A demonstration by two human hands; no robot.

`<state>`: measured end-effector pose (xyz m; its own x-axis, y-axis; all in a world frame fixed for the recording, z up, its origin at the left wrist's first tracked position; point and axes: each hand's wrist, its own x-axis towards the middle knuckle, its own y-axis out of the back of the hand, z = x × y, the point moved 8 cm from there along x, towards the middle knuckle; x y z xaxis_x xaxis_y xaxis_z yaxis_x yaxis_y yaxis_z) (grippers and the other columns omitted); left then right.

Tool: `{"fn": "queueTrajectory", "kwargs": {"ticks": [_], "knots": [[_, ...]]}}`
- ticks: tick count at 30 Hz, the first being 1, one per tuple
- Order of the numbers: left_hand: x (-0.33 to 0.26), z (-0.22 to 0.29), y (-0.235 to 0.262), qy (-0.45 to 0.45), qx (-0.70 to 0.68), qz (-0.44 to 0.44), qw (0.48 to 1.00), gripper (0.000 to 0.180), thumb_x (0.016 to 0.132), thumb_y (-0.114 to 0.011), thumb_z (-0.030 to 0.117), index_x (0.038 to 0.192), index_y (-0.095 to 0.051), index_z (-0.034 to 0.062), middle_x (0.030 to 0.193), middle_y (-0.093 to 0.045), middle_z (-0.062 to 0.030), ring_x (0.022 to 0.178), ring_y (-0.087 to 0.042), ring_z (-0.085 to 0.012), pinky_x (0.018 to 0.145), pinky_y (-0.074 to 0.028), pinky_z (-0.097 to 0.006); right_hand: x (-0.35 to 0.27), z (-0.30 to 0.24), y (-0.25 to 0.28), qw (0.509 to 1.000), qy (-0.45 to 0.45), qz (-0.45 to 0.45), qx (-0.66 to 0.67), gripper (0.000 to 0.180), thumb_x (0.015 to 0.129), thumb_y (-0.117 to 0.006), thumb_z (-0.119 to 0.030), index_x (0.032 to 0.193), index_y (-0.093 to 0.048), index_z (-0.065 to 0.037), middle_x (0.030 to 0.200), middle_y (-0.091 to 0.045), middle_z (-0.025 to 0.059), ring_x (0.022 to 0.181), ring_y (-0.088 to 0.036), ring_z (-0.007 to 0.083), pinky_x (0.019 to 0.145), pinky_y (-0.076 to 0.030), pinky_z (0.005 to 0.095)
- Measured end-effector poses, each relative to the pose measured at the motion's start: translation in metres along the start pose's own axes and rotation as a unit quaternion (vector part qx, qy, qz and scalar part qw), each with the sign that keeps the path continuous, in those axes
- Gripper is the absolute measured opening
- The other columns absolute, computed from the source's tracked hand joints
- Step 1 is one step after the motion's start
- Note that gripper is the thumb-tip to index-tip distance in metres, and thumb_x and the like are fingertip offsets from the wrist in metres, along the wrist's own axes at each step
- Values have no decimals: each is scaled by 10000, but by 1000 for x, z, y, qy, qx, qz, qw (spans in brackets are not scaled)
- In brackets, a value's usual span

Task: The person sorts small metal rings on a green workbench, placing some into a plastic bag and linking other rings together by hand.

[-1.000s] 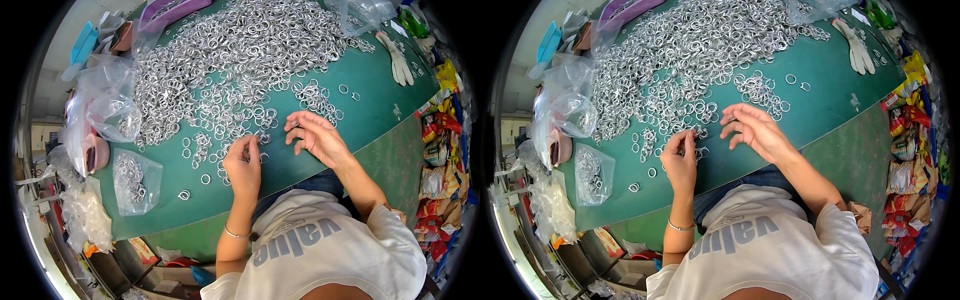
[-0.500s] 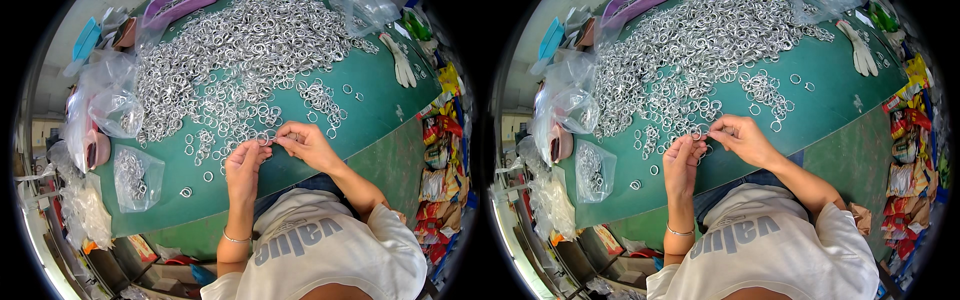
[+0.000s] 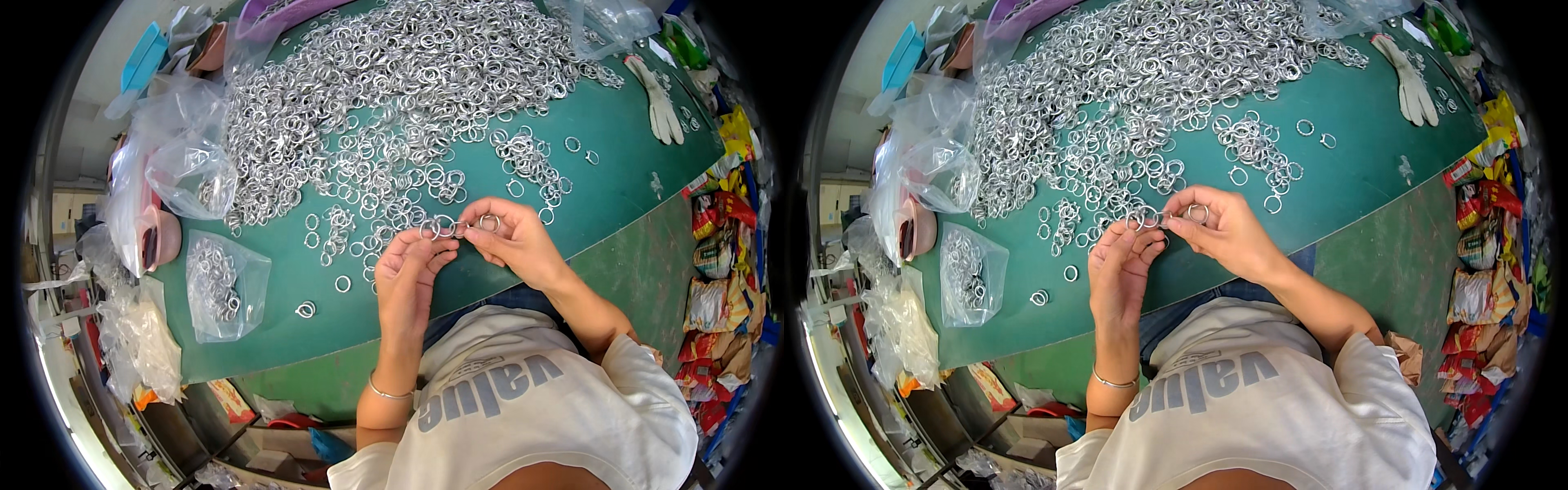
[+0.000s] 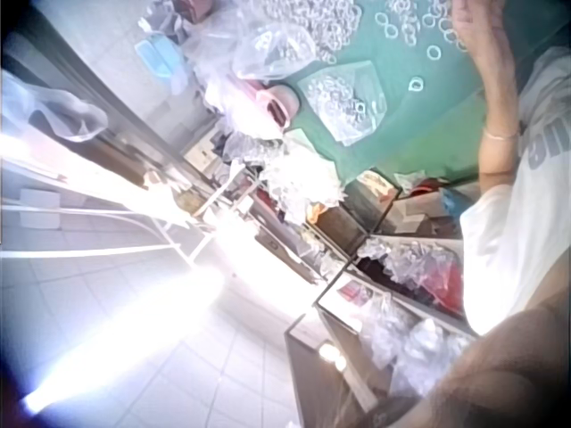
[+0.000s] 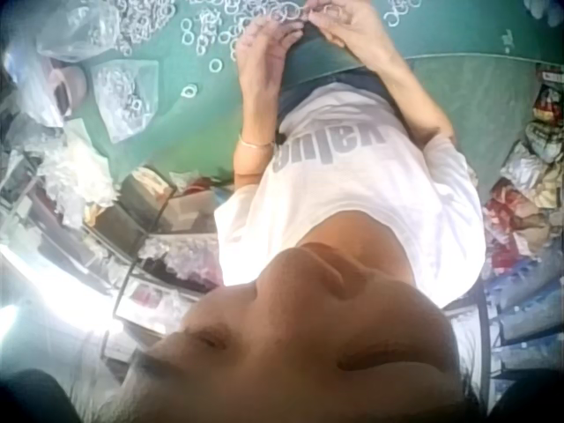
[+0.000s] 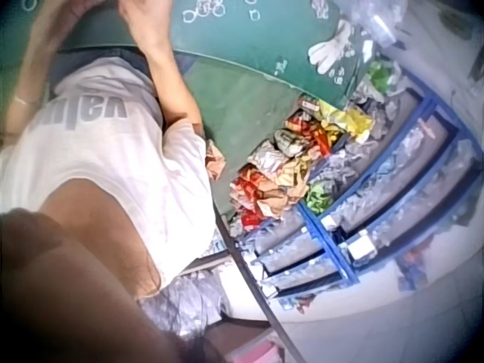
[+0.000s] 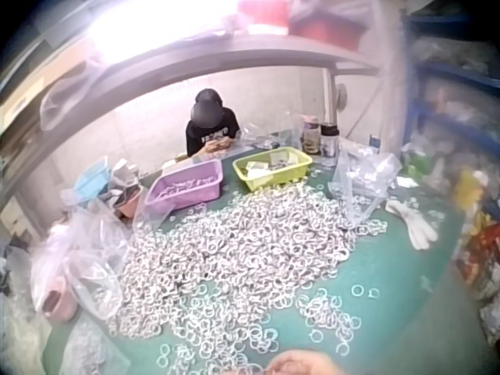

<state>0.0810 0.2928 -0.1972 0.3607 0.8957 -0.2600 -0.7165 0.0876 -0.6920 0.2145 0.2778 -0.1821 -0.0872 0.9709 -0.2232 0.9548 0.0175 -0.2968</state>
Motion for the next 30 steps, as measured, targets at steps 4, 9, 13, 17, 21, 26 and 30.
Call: {"fn": "queueTrajectory", "kwargs": {"ticks": [4,9,13,17,21,26,30], "knots": [[-2,4,-4,-3,-3,14,1000,153,877,-553,17,1014,-530,-47,950,-642,-170,839,-648,-220,771,-533,-308,-4,-10,-2,998,38,21,-55,127,883,-575,-75,996,-578,-17,719,-538,-42,554,-420,-20,453,-304,150],[-5,10,-7,-53,91,31,994,249,862,-561,-23,1099,-513,-81,966,-642,-171,850,-642,-204,782,-525,-309,-6,-8,-1,998,49,25,-15,128,892,-563,-74,1007,-568,-18,747,-541,-28,554,-420,-17,447,-308,157],[-10,16,-13,-98,149,23,984,279,851,-551,-66,1127,-515,-95,980,-636,-168,878,-633,-196,810,-514,-300,-6,-8,-7,998,20,7,66,148,894,-567,-78,1027,-555,-13,726,-531,-30,542,-415,-10,439,-303,163],[-16,23,-21,-139,181,21,973,276,830,-552,-111,1104,-526,-107,996,-617,-157,929,-614,-190,828,-506,-288,-9,-6,-9,999,-19,-28,24,148,888,-585,-83,1003,-564,6,748,-539,-17,548,-422,2,448,-304,160],[-19,26,-25,-161,178,27,970,267,808,-565,-135,1073,-550,-101,1000,-591,-135,934,-593,-168,817,-497,-270,-10,-15,-8,997,54,10,-46,96,867,-607,-60,915,-594,21,766,-542,-7,553,-435,12,451,-312,173],[-25,36,-27,-230,273,43,933,218,789,-585,-144,997,-600,-81,982,-581,-118,857,-581,-143,780,-486,-246,-19,-33,-10,955,187,57,-221,65,815,-637,-6,856,-601,29,746,-544,30,538,-468,51,445,-350,214],[-35,41,-39,-302,390,50,869,176,808,-582,-116,981,-596,-89,991,-574,-112,897,-573,-136,762,-493,-223,-30,-53,-19,902,257,97,-334,78,789,-645,9,846,-596,27,756,-552,78,518,-495,123,438,-375,250]]}}
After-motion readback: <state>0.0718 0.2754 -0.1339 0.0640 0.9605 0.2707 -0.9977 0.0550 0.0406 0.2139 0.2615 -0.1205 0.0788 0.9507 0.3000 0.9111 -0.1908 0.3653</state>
